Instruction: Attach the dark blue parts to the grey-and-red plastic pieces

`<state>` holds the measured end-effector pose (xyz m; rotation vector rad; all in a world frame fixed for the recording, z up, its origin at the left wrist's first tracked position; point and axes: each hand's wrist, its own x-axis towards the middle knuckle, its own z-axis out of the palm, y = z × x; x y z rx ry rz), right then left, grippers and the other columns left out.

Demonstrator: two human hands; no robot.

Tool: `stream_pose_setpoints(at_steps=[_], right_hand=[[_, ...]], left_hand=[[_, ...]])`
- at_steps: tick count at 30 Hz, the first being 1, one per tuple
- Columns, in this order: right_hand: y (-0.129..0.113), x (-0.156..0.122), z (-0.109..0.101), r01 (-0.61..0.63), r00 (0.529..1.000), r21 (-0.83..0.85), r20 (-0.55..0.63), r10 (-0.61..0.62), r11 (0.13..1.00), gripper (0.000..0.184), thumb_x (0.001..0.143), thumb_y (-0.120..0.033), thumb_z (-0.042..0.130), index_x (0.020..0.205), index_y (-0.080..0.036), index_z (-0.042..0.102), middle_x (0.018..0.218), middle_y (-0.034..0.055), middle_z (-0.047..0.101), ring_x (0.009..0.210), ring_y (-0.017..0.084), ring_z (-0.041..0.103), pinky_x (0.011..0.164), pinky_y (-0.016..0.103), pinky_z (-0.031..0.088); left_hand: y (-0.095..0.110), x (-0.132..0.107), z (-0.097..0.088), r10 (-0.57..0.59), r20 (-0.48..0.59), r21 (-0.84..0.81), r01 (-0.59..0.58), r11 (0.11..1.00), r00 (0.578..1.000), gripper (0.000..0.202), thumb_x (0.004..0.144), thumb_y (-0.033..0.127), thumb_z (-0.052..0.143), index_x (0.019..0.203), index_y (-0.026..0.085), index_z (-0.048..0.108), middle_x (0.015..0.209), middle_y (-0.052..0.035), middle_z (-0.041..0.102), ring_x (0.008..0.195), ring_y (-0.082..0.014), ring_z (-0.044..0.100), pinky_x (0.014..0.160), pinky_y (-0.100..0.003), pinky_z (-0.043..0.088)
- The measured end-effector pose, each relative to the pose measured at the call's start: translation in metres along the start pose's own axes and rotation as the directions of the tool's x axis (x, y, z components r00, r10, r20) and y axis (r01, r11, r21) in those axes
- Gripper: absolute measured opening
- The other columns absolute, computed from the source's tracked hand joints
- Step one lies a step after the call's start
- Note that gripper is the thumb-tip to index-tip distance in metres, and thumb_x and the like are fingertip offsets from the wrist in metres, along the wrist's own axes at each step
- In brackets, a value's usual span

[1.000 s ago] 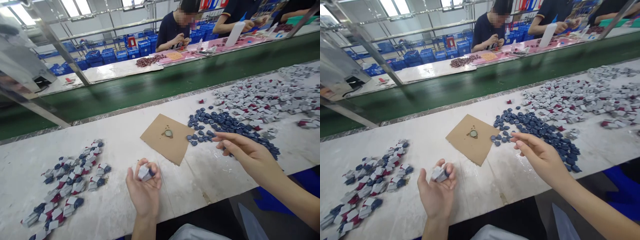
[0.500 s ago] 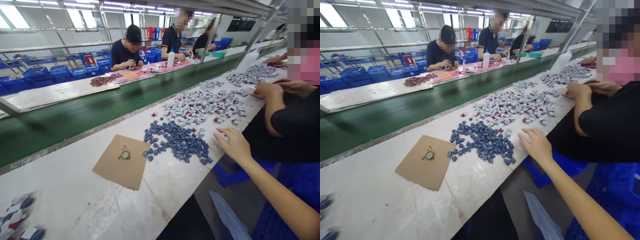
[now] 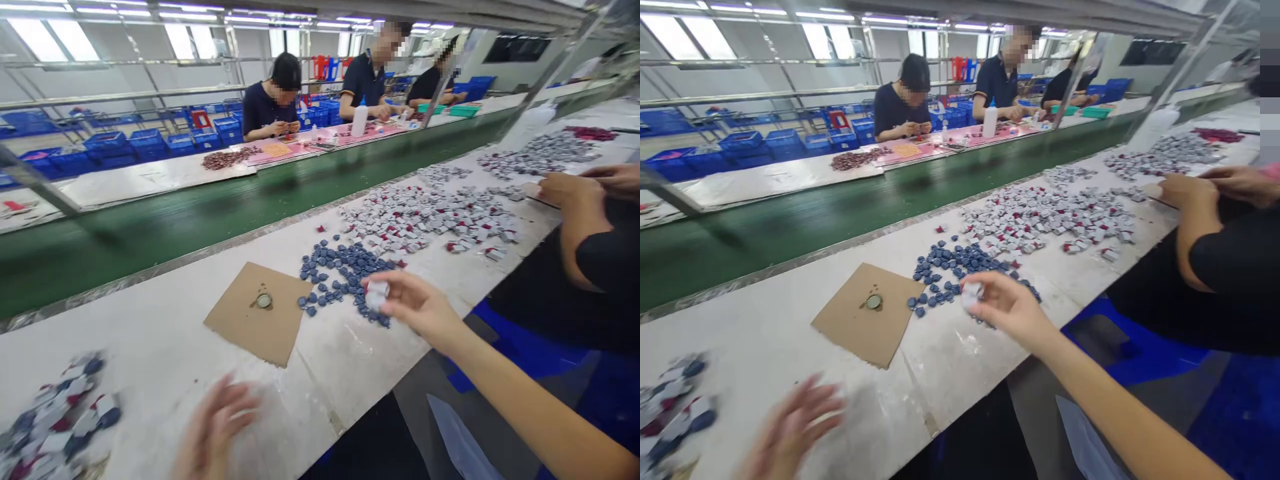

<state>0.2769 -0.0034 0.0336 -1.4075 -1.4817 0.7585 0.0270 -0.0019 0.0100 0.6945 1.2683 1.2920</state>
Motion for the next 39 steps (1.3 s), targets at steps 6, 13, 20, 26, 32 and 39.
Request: stream_pose_setpoints(at_steps=[6, 13, 20, 26, 32, 39], right_hand=[[-0.045, -0.017, 0.072, 0.268, 0.897, 0.121, 0.330, -0.293, 0.956, 0.041, 0.077, -0.036, 0.064, 0.116, -0.026, 0.057, 0.106, 0.0070, 0.065, 0.101, 0.020, 0.058, 0.087, 0.035, 0.048], [-0.026, 0.017, 0.082, 0.079, 0.993, -0.219, 0.098, -0.059, 0.972, 0.031, 0.084, -0.041, 0.050, 0.105, -0.022, 0.062, 0.096, 0.0068, 0.068, 0.081, 0.020, 0.063, 0.068, 0.032, 0.052], [0.003, 0.049, 0.048, 0.188, 0.982, -0.759, 0.160, -0.101, 0.624, 0.036, 0.083, -0.049, 0.046, 0.092, -0.020, 0.065, 0.082, 0.0075, 0.064, 0.077, 0.024, 0.060, 0.055, 0.031, 0.045], [0.028, 0.040, 0.042, 0.267, 0.942, -0.762, 0.335, 0.006, 0.590, 0.045, 0.084, -0.050, 0.044, 0.116, -0.023, 0.058, 0.107, 0.0105, 0.060, 0.074, 0.023, 0.061, 0.046, 0.028, 0.044], [0.028, 0.044, 0.056, 0.306, 0.911, -0.693, 0.412, 0.011, 0.653, 0.030, 0.086, -0.034, 0.040, 0.107, -0.021, 0.057, 0.097, 0.0088, 0.063, 0.069, 0.020, 0.060, 0.057, 0.032, 0.047], [0.018, 0.046, 0.054, 0.196, 0.964, -0.786, 0.265, 0.033, 0.586, 0.022, 0.078, -0.034, 0.046, 0.095, -0.023, 0.054, 0.089, 0.0068, 0.062, 0.076, 0.023, 0.060, 0.050, 0.029, 0.043]], left_hand=[[0.023, -0.028, 0.006, -0.244, 0.411, -0.031, 0.281, 0.959, 0.878, 0.040, 0.069, 0.043, 0.068, 0.098, 0.015, 0.068, 0.077, -0.0105, 0.068, 0.057, -0.0152, 0.059, 0.040, -0.020, 0.043], [0.027, -0.021, -0.027, -0.286, 0.230, -0.203, 0.333, 0.921, 0.930, 0.024, 0.066, 0.031, 0.073, 0.085, 0.017, 0.070, 0.099, -0.0094, 0.068, 0.090, -0.0197, 0.062, 0.071, -0.024, 0.051], [0.022, -0.013, -0.059, -0.173, -0.024, -0.197, 0.165, 0.966, 0.985, 0.025, 0.061, 0.036, 0.076, 0.078, 0.019, 0.069, 0.070, -0.0001, 0.059, 0.061, -0.0091, 0.051, 0.042, -0.014, 0.040], [0.022, -0.005, -0.064, -0.236, -0.025, -0.276, 0.220, 0.936, 0.971, 0.030, 0.054, 0.033, 0.081, 0.075, 0.014, 0.070, 0.068, -0.0028, 0.065, 0.062, -0.0103, 0.060, 0.052, -0.016, 0.050], [0.022, -0.004, -0.063, -0.179, -0.068, -0.270, 0.155, 0.950, 0.981, 0.030, 0.052, 0.032, 0.082, 0.071, 0.013, 0.069, 0.061, -0.0015, 0.066, 0.052, -0.0069, 0.057, 0.050, -0.014, 0.048], [0.027, -0.009, -0.065, -0.174, 0.019, -0.307, 0.171, 0.936, 0.985, 0.023, 0.073, 0.030, 0.065, 0.089, 0.019, 0.053, 0.063, -0.0003, 0.064, 0.054, -0.0114, 0.058, 0.045, -0.018, 0.046]])
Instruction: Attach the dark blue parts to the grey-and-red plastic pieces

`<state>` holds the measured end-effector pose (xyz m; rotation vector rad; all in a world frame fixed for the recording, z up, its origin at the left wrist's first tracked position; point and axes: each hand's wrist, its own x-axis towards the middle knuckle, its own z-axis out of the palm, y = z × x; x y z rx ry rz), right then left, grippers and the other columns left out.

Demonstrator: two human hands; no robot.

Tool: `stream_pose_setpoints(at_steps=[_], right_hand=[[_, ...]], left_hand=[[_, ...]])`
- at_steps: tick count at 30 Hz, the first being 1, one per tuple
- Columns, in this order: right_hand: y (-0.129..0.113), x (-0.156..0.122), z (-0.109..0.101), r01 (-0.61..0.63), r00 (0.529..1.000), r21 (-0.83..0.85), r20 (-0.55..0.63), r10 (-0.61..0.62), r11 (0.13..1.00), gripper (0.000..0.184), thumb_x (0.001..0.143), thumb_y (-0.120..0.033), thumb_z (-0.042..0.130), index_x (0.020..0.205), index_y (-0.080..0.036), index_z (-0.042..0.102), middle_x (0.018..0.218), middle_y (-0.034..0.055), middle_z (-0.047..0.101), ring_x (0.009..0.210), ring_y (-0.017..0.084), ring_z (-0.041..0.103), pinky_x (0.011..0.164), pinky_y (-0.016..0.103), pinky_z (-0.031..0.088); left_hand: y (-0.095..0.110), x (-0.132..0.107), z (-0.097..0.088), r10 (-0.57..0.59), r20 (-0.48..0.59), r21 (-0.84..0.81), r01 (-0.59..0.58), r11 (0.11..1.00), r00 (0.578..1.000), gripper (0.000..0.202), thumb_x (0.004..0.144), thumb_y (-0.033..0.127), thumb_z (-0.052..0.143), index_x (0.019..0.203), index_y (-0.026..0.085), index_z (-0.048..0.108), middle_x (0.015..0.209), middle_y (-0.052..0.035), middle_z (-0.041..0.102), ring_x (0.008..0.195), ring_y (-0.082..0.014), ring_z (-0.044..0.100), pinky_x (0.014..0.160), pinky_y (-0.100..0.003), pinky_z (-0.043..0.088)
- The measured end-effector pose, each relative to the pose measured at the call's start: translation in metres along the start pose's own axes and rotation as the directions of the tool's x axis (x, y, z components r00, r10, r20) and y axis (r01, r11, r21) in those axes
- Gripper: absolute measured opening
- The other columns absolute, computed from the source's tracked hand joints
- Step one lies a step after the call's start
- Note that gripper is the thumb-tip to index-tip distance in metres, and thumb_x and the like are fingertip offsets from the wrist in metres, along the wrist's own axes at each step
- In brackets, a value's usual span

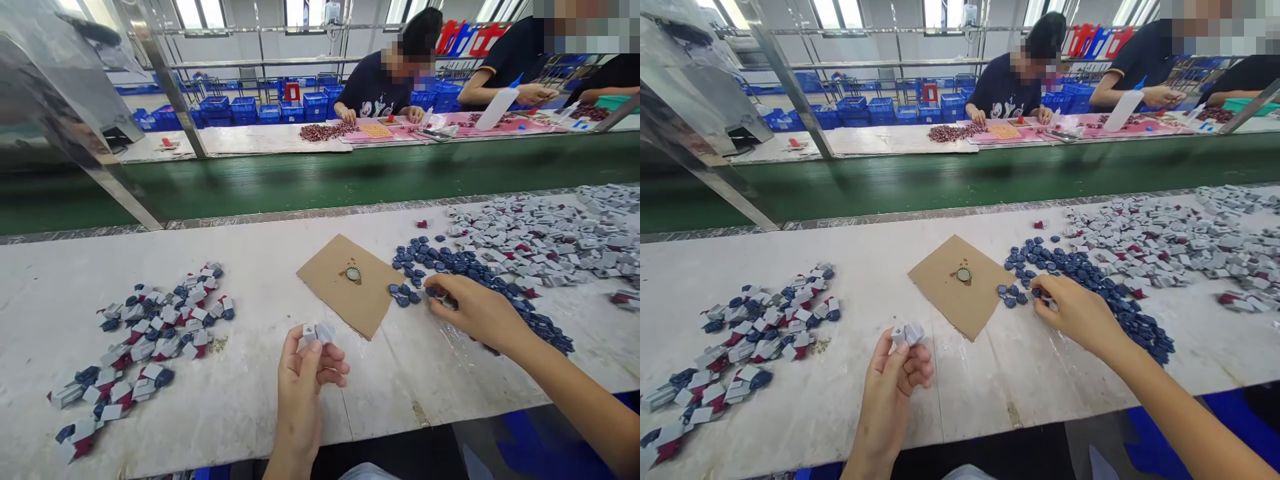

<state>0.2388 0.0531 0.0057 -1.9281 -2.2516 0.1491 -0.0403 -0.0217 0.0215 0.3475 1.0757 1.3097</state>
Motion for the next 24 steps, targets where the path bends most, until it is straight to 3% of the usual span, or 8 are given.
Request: stream_pose_setpoints(at_steps=[3, 5, 8, 13, 15, 18, 21, 24], right_hand=[[-0.010, 0.001, -0.005, -0.006, 0.999, 0.136, -0.031, 0.011, 0.991, 0.019, 0.078, -0.031, 0.045, 0.093, -0.022, 0.054, 0.078, 0.0052, 0.061, 0.064, 0.019, 0.058, 0.052, 0.029, 0.045], [-0.021, 0.005, -0.009, 0.002, 0.999, 0.229, -0.045, 0.008, 0.974, 0.019, 0.080, -0.028, 0.042, 0.091, -0.022, 0.055, 0.074, 0.0041, 0.061, 0.057, 0.016, 0.055, 0.053, 0.029, 0.045], [-0.041, 0.013, -0.010, 0.039, 0.999, 0.355, -0.041, -0.026, 0.934, 0.022, 0.084, -0.028, 0.039, 0.091, -0.021, 0.058, 0.080, 0.0051, 0.063, 0.061, 0.016, 0.056, 0.054, 0.029, 0.045], [-0.067, 0.031, -0.001, 0.013, 0.993, 0.648, 0.083, -0.087, 0.761, 0.020, 0.082, -0.034, 0.050, 0.094, -0.019, 0.057, 0.092, 0.0069, 0.061, 0.080, 0.019, 0.058, 0.060, 0.029, 0.050], [-0.074, 0.036, 0.001, -0.048, 0.981, 0.736, 0.160, -0.105, 0.675, 0.019, 0.079, -0.036, 0.055, 0.091, -0.020, 0.054, 0.091, 0.0065, 0.061, 0.082, 0.019, 0.060, 0.060, 0.029, 0.051], [-0.082, 0.041, 0.000, -0.136, 0.967, 0.801, 0.235, -0.099, 0.583, 0.025, 0.078, -0.038, 0.059, 0.096, -0.023, 0.052, 0.094, 0.0062, 0.064, 0.085, 0.020, 0.062, 0.063, 0.029, 0.051], [-0.087, 0.045, -0.002, -0.141, 0.971, 0.812, 0.224, -0.079, 0.567, 0.039, 0.078, -0.040, 0.060, 0.112, -0.025, 0.052, 0.098, 0.0066, 0.065, 0.089, 0.021, 0.063, 0.066, 0.030, 0.050], [-0.091, 0.048, -0.003, -0.161, 0.972, 0.782, 0.231, -0.040, 0.602, 0.037, 0.074, -0.045, 0.062, 0.102, -0.020, 0.060, 0.080, 0.0057, 0.067, 0.075, 0.019, 0.063, 0.060, 0.028, 0.047]], left_hand=[[0.004, -0.001, -0.001, -0.016, 0.060, -0.055, 0.019, 0.998, 0.998, 0.015, 0.077, 0.024, 0.056, 0.091, 0.023, 0.050, 0.065, 0.0013, 0.061, 0.052, -0.0103, 0.051, 0.040, -0.017, 0.042], [0.005, 0.000, -0.002, -0.032, 0.081, -0.133, 0.043, 0.990, 0.996, 0.013, 0.083, 0.030, 0.048, 0.093, 0.023, 0.050, 0.066, -0.0004, 0.060, 0.054, -0.0108, 0.051, 0.040, -0.017, 0.042], [0.003, 0.004, -0.006, -0.028, 0.088, -0.179, 0.043, 0.983, 0.996, 0.024, 0.088, 0.042, 0.041, 0.094, 0.022, 0.051, 0.068, -0.0027, 0.061, 0.056, -0.0105, 0.052, 0.042, -0.017, 0.044], [-0.001, 0.010, -0.015, -0.045, 0.072, -0.123, 0.054, 0.991, 0.996, 0.020, 0.074, 0.028, 0.068, 0.081, 0.020, 0.051, 0.101, -0.0049, 0.065, 0.082, -0.0125, 0.062, 0.055, -0.017, 0.052], [-0.001, 0.012, -0.018, -0.042, 0.039, -0.096, 0.046, 0.994, 0.998, 0.023, 0.070, 0.023, 0.072, 0.078, 0.019, 0.051, 0.098, -0.0027, 0.065, 0.085, -0.0130, 0.062, 0.058, -0.017, 0.052], [-0.001, 0.016, -0.022, -0.041, 0.003, -0.086, 0.041, 0.995, 0.999, 0.037, 0.067, 0.020, 0.075, 0.096, 0.021, 0.053, 0.088, -0.0008, 0.065, 0.085, -0.0134, 0.063, 0.060, -0.017, 0.052], [-0.003, 0.019, -0.025, -0.056, 0.019, -0.084, 0.057, 0.995, 0.998, 0.046, 0.064, 0.020, 0.077, 0.103, 0.019, 0.054, 0.086, -0.0024, 0.066, 0.083, -0.0142, 0.064, 0.060, -0.018, 0.052], [-0.005, 0.021, -0.024, -0.036, 0.043, -0.071, 0.039, 0.997, 0.998, 0.035, 0.062, 0.022, 0.078, 0.091, 0.014, 0.060, 0.085, -0.0040, 0.066, 0.081, -0.0152, 0.065, 0.058, -0.018, 0.053]])
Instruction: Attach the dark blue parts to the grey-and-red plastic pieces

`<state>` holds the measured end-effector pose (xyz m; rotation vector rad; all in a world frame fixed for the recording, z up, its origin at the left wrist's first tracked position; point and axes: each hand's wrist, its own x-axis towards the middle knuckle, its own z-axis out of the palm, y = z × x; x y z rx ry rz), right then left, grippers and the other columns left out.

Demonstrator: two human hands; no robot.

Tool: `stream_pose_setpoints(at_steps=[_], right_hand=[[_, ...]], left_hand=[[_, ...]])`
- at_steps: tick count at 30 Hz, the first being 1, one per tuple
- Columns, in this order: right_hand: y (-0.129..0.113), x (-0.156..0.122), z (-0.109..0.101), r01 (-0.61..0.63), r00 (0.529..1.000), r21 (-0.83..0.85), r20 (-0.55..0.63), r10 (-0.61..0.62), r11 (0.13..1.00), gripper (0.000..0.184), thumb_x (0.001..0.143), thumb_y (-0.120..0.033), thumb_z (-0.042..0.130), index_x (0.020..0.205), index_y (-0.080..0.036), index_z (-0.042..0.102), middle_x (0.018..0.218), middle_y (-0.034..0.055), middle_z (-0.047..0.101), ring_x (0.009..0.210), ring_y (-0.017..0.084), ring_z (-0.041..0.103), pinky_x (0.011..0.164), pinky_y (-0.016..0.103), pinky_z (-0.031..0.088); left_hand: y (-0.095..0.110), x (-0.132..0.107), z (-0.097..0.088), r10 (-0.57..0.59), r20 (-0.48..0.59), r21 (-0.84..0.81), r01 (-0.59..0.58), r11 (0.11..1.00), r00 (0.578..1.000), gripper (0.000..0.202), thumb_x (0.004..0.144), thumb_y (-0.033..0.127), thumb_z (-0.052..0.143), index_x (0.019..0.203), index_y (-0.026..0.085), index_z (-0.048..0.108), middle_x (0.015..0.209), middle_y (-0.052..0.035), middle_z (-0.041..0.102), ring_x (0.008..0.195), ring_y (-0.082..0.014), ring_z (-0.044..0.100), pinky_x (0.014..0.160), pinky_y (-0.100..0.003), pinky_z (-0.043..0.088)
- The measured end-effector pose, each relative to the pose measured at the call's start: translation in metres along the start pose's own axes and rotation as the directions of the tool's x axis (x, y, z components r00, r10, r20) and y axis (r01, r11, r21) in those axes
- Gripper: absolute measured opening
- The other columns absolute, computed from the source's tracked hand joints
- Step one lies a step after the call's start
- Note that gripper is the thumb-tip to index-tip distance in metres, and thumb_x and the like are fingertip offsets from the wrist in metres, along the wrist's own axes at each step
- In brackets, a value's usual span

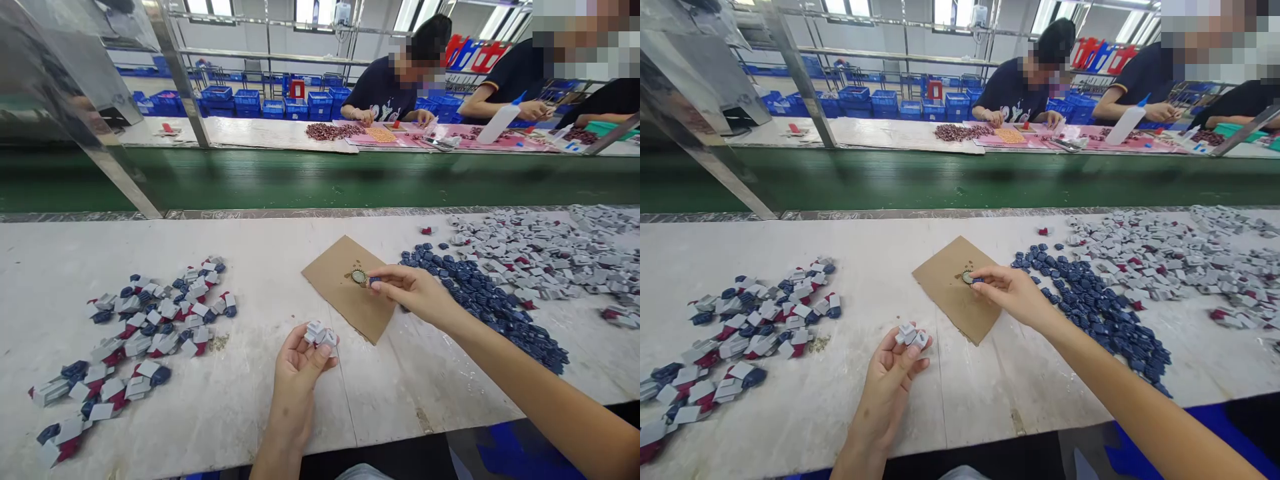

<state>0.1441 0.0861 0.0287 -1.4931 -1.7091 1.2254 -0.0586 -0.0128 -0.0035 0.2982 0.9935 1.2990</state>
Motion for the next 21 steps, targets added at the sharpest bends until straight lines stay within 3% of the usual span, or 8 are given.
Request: stream_pose_setpoints(at_steps=[3, 7, 10, 13, 16, 18, 21], right_hand=[[-0.003, 0.002, 0.002, -0.037, 0.999, -0.013, -0.034, 0.036, 0.999, 0.033, 0.070, -0.047, 0.066, 0.087, -0.018, 0.061, 0.059, -0.0004, 0.058, 0.053, 0.012, 0.053, 0.047, 0.023, 0.038], [-0.001, 0.003, 0.004, -0.094, 0.996, 0.138, 0.004, 0.094, 0.986, 0.030, 0.067, -0.046, 0.069, 0.074, -0.019, 0.056, 0.052, -0.0056, 0.049, 0.045, 0.006, 0.041, 0.040, 0.018, 0.028], [0.004, 0.001, 0.004, -0.174, 0.984, 0.281, 0.022, 0.175, 0.944, 0.030, 0.066, -0.045, 0.070, 0.076, -0.019, 0.059, 0.055, -0.0050, 0.050, 0.044, 0.005, 0.040, 0.039, 0.017, 0.027], [0.006, -0.002, 0.000, -0.223, 0.975, 0.322, 0.069, 0.212, 0.920, 0.034, 0.066, -0.043, 0.071, 0.090, -0.020, 0.063, 0.063, -0.0006, 0.060, 0.051, 0.008, 0.052, 0.043, 0.018, 0.036], [0.003, -0.003, -0.005, -0.178, 0.982, 0.178, 0.101, 0.162, 0.968, 0.042, 0.073, -0.043, 0.064, 0.109, -0.020, 0.060, 0.079, 0.0064, 0.068, 0.069, 0.016, 0.062, 0.054, 0.024, 0.046], [0.002, -0.001, -0.008, -0.048, 0.998, -0.074, 0.036, 0.050, 0.996, 0.038, 0.078, -0.042, 0.058, 0.107, -0.019, 0.061, 0.084, 0.0087, 0.068, 0.070, 0.019, 0.062, 0.056, 0.028, 0.048], [0.002, 0.007, -0.009, 0.174, 0.976, -0.489, -0.032, -0.217, 0.854, 0.029, 0.083, -0.036, 0.049, 0.101, -0.019, 0.065, 0.093, 0.0103, 0.066, 0.071, 0.020, 0.061, 0.058, 0.031, 0.048]], left_hand=[[-0.001, -0.001, 0.003, 0.026, -0.021, -0.006, -0.027, 1.000, 0.999, 0.035, 0.060, 0.024, 0.079, 0.088, 0.014, 0.061, 0.082, -0.0037, 0.067, 0.079, -0.0160, 0.065, 0.056, -0.018, 0.053], [0.000, -0.001, 0.004, 0.032, -0.043, -0.022, -0.033, 0.999, 0.999, 0.036, 0.058, 0.026, 0.080, 0.087, 0.015, 0.062, 0.081, -0.0035, 0.068, 0.078, -0.0161, 0.066, 0.054, -0.018, 0.053], [0.001, 0.000, 0.002, 0.009, -0.028, -0.023, -0.009, 1.000, 1.000, 0.035, 0.058, 0.026, 0.080, 0.086, 0.015, 0.063, 0.082, -0.0033, 0.067, 0.078, -0.0156, 0.065, 0.055, -0.018, 0.053], [0.001, 0.002, 0.001, -0.011, -0.009, -0.010, 0.011, 1.000, 1.000, 0.034, 0.060, 0.026, 0.079, 0.087, 0.016, 0.063, 0.084, -0.0031, 0.067, 0.080, -0.0155, 0.065, 0.056, -0.018, 0.053], [0.001, 0.002, 0.001, -0.012, -0.003, -0.002, 0.012, 1.000, 1.000, 0.032, 0.062, 0.026, 0.078, 0.087, 0.016, 0.062, 0.084, -0.0030, 0.067, 0.082, -0.0155, 0.064, 0.056, -0.018, 0.053], [0.002, 0.002, 0.002, -0.014, -0.003, 0.005, 0.014, 1.000, 1.000, 0.030, 0.062, 0.026, 0.078, 0.087, 0.016, 0.062, 0.085, -0.0031, 0.066, 0.083, -0.0158, 0.064, 0.057, -0.019, 0.053], [0.004, 0.000, 0.003, -0.017, -0.008, 0.018, 0.017, 1.000, 1.000, 0.029, 0.063, 0.024, 0.077, 0.086, 0.016, 0.061, 0.086, -0.0030, 0.066, 0.084, -0.0160, 0.064, 0.059, -0.019, 0.054]])
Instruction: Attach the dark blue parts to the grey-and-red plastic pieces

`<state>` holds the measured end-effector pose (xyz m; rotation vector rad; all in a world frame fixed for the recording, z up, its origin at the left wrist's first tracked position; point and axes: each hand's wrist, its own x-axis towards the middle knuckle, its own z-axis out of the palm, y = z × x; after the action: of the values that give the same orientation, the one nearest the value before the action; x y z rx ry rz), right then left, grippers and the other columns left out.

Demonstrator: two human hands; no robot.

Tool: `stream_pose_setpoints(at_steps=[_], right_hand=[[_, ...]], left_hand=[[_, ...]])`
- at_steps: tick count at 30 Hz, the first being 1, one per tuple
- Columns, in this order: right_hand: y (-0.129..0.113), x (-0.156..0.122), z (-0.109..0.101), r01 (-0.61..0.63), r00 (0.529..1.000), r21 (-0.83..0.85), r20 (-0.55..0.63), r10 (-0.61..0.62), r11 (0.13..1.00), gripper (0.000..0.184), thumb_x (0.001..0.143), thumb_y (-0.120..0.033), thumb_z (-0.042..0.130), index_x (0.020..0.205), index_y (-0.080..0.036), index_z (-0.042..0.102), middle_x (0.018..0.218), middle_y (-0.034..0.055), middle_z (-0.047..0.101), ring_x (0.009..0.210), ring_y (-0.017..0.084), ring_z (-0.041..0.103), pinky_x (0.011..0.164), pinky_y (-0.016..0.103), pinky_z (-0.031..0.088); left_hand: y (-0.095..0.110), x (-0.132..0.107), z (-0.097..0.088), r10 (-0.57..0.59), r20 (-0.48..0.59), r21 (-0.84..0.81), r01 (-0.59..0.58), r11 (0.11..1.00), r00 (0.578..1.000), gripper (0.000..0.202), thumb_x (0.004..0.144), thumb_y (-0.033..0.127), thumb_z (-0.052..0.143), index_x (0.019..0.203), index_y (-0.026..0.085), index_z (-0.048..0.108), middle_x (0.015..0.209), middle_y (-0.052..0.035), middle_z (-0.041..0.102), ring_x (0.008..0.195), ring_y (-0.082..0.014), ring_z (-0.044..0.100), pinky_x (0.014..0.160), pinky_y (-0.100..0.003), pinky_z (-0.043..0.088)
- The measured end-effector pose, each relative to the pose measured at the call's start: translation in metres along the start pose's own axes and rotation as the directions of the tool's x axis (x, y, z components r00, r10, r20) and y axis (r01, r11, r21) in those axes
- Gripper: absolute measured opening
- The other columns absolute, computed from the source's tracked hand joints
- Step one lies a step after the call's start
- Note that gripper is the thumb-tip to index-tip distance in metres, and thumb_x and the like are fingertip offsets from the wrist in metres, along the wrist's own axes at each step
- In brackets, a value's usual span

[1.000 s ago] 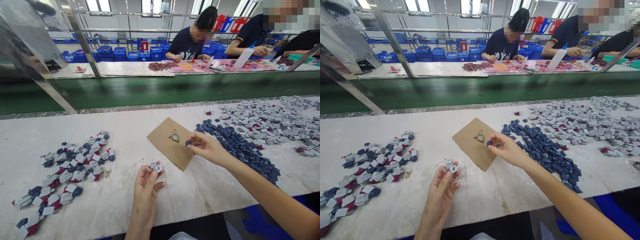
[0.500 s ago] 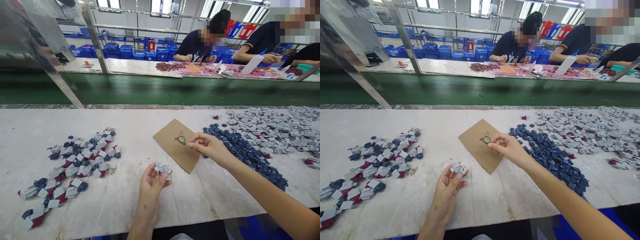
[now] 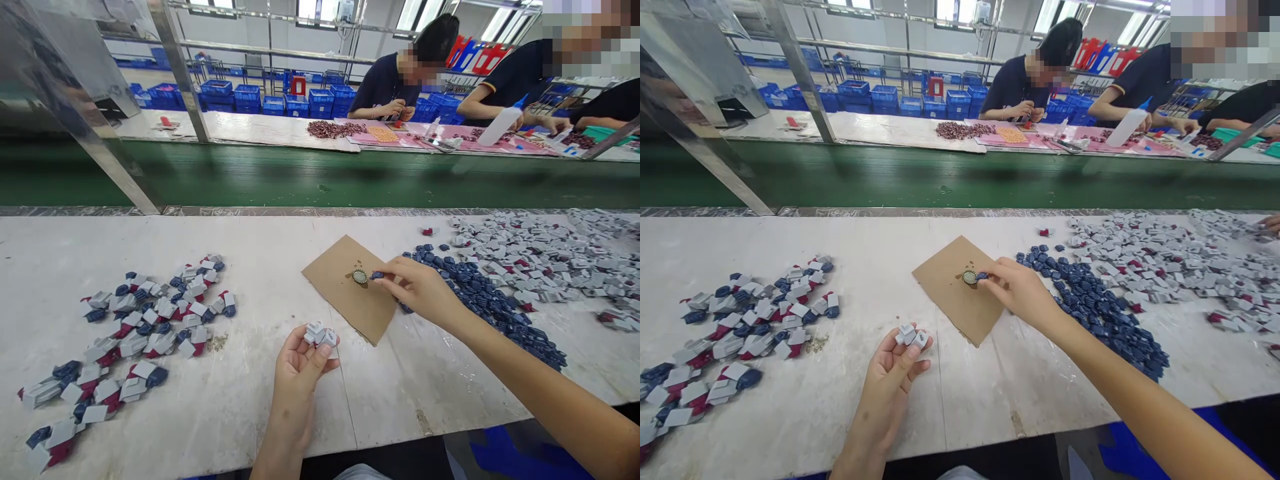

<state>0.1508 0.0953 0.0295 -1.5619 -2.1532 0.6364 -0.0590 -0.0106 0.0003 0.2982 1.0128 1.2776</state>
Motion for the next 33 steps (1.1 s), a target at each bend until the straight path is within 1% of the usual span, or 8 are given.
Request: stream_pose_setpoints(at_steps=[7, 12, 15, 18, 20, 23, 27, 33], right_hand=[[0.004, 0.017, 0.012, 0.184, 0.981, -0.487, 0.035, -0.192, 0.854, 0.026, 0.086, -0.020, 0.041, 0.105, -0.017, 0.058, 0.095, 0.0085, 0.067, 0.071, 0.019, 0.062, 0.054, 0.026, 0.042], [0.003, 0.023, 0.018, 0.207, 0.978, -0.537, 0.081, -0.194, 0.818, 0.015, 0.082, -0.016, 0.047, 0.083, -0.019, 0.061, 0.078, 0.0052, 0.068, 0.062, 0.018, 0.060, 0.045, 0.024, 0.029], [-0.001, 0.023, 0.016, 0.216, 0.976, -0.532, 0.088, -0.201, 0.819, 0.016, 0.081, -0.015, 0.047, 0.080, -0.020, 0.062, 0.079, 0.0047, 0.068, 0.066, 0.017, 0.060, 0.047, 0.023, 0.030], [-0.019, 0.013, 0.009, 0.198, 0.976, -0.416, -0.003, -0.219, 0.888, 0.018, 0.085, -0.022, 0.047, 0.092, -0.020, 0.064, 0.087, 0.0055, 0.069, 0.067, 0.016, 0.060, 0.053, 0.024, 0.038], [-0.039, -0.001, 0.002, 0.202, 0.971, -0.200, -0.088, -0.223, 0.959, 0.019, 0.085, -0.027, 0.050, 0.094, -0.020, 0.065, 0.084, 0.0053, 0.069, 0.060, 0.014, 0.058, 0.052, 0.025, 0.041], [-0.073, -0.027, -0.007, 0.274, 0.957, 0.076, -0.124, -0.264, 0.959, 0.016, 0.082, -0.029, 0.056, 0.090, -0.021, 0.067, 0.071, 0.0032, 0.068, 0.051, 0.012, 0.054, 0.045, 0.024, 0.041], [-0.097, -0.047, -0.010, 0.425, 0.903, 0.134, -0.141, -0.407, 0.895, 0.013, 0.081, -0.020, 0.059, 0.091, -0.019, 0.067, 0.066, 0.0008, 0.067, 0.052, 0.010, 0.055, 0.047, 0.021, 0.043], [-0.097, -0.052, -0.007, 0.462, 0.885, 0.121, -0.135, -0.446, 0.879, 0.012, 0.082, -0.017, 0.058, 0.092, -0.018, 0.064, 0.072, 0.0005, 0.068, 0.056, 0.009, 0.057, 0.050, 0.020, 0.045]], left_hand=[[0.000, -0.003, 0.005, 0.070, -0.071, -0.020, -0.072, 0.997, 0.995, 0.026, 0.060, 0.022, 0.078, 0.080, 0.019, 0.061, 0.082, -0.0001, 0.067, 0.079, -0.0147, 0.065, 0.051, -0.016, 0.050], [-0.004, -0.005, 0.009, 0.131, -0.135, -0.019, -0.135, 0.991, 0.982, 0.028, 0.058, 0.021, 0.077, 0.080, 0.018, 0.060, 0.080, -0.0014, 0.070, 0.077, -0.0153, 0.066, 0.049, -0.016, 0.049], [-0.006, -0.009, 0.012, 0.125, -0.186, -0.032, -0.133, 0.991, 0.975, 0.031, 0.057, 0.021, 0.078, 0.081, 0.018, 0.060, 0.086, -0.0041, 0.072, 0.081, -0.0162, 0.067, 0.055, -0.016, 0.049], [-0.004, -0.014, 0.015, 0.107, -0.195, -0.057, -0.120, 0.991, 0.975, 0.033, 0.055, 0.022, 0.079, 0.081, 0.018, 0.060, 0.086, -0.0039, 0.073, 0.082, -0.0156, 0.067, 0.063, -0.018, 0.050], [-0.002, -0.018, 0.018, 0.109, -0.184, -0.074, -0.124, 0.990, 0.977, 0.033, 0.053, 0.021, 0.081, 0.078, 0.019, 0.061, 0.084, -0.0024, 0.073, 0.081, -0.0146, 0.068, 0.064, -0.017, 0.050], [0.001, -0.024, 0.024, 0.122, -0.175, -0.084, -0.138, 0.987, 0.977, 0.032, 0.050, 0.020, 0.082, 0.074, 0.019, 0.061, 0.080, -0.0007, 0.074, 0.079, -0.0132, 0.068, 0.063, -0.014, 0.049], [0.003, -0.031, 0.032, 0.155, -0.164, -0.065, -0.167, 0.984, 0.974, 0.032, 0.047, 0.020, 0.084, 0.070, 0.020, 0.062, 0.073, 0.0027, 0.073, 0.070, -0.0097, 0.068, 0.059, -0.010, 0.048], [0.003, -0.039, 0.038, 0.161, -0.168, -0.055, -0.172, 0.984, 0.973, 0.031, 0.046, 0.019, 0.085, 0.067, 0.020, 0.062, 0.069, 0.0048, 0.072, 0.066, -0.0080, 0.067, 0.061, -0.009, 0.048]])
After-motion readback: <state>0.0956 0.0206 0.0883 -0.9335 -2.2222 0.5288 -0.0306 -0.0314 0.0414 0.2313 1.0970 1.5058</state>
